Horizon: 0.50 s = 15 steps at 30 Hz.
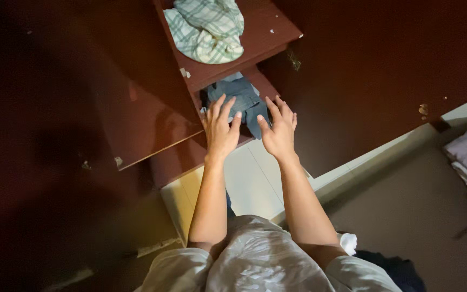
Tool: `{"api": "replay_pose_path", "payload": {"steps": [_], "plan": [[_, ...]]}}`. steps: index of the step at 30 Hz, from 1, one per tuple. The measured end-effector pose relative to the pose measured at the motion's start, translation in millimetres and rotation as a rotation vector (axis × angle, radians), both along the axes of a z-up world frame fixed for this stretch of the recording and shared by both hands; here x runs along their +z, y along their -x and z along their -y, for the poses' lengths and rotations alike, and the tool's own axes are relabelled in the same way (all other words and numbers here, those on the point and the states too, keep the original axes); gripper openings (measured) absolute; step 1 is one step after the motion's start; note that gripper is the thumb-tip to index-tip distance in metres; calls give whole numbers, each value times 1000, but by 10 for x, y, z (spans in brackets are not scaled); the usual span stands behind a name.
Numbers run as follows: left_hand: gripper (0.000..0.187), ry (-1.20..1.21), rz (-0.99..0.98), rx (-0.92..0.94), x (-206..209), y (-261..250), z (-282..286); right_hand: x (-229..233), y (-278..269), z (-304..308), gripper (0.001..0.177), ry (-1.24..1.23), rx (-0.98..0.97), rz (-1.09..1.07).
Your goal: The person takes several items of clothing out of a wooden closet and then folds a pair of grey pants on a white table.
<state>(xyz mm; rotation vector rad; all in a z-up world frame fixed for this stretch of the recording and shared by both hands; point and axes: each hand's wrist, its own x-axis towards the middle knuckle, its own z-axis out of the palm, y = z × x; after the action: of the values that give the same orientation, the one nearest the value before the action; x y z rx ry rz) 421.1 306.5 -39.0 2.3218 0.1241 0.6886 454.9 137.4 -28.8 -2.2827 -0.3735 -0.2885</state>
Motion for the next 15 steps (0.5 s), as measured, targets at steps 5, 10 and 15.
{"api": "replay_pose_path", "payload": {"steps": [5, 10, 15], "plan": [[44, 84, -40, 17, -48, -213, -172, -15, -216, -110, 55, -7, -1, -6], [46, 50, -17, 2, -28, -563, -353, -21, -557, -304, 57, 25, -37, 18], [45, 3, -71, 61, -31, -868, -507, -74, -868, -450, 56, -7, -12, 6]]}}
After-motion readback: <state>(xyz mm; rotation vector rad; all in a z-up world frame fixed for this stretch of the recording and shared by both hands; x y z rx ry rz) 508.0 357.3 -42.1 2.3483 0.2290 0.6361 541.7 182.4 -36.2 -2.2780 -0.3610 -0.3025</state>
